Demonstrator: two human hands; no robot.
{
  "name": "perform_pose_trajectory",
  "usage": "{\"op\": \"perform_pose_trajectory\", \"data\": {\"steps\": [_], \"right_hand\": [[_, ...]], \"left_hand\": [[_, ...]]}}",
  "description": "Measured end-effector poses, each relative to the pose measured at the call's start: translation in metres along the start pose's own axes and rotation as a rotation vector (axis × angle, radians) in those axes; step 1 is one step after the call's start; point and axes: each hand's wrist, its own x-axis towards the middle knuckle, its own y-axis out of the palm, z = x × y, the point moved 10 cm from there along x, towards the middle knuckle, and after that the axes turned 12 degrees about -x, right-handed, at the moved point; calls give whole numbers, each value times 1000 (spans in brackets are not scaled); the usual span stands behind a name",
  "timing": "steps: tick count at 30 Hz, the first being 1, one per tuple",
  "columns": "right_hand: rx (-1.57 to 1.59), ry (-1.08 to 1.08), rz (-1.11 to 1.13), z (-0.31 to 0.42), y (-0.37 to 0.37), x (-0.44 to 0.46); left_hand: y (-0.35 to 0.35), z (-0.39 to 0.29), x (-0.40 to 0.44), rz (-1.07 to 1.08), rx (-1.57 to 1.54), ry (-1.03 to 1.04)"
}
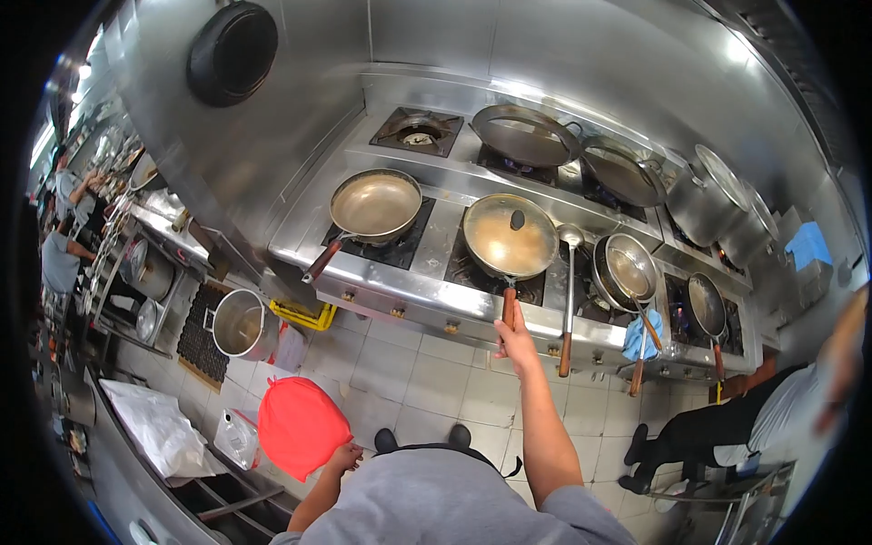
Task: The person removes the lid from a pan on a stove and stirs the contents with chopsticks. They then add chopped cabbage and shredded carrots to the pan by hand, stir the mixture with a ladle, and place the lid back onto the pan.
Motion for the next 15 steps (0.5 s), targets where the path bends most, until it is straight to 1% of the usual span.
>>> {"op": "perform_pose_trajectory", "data": {"steps": [3,6,8,11,15], "right_hand": [[10,8,-8,-5,-6,2],[29,8,-15,-7,-9,3],[53,40,0,-11,-9,4],[68,12,-27,-12,-10,8],[88,19,-57,-10,-9,5]], "left_hand": [[-2,1,7,-9,68,50],[-2,1,9,-11,81,57],[0,1,9,-7,61,54],[-2,-5,3,-15,43,24],[-3,-6,1,-8,24,55]]}}
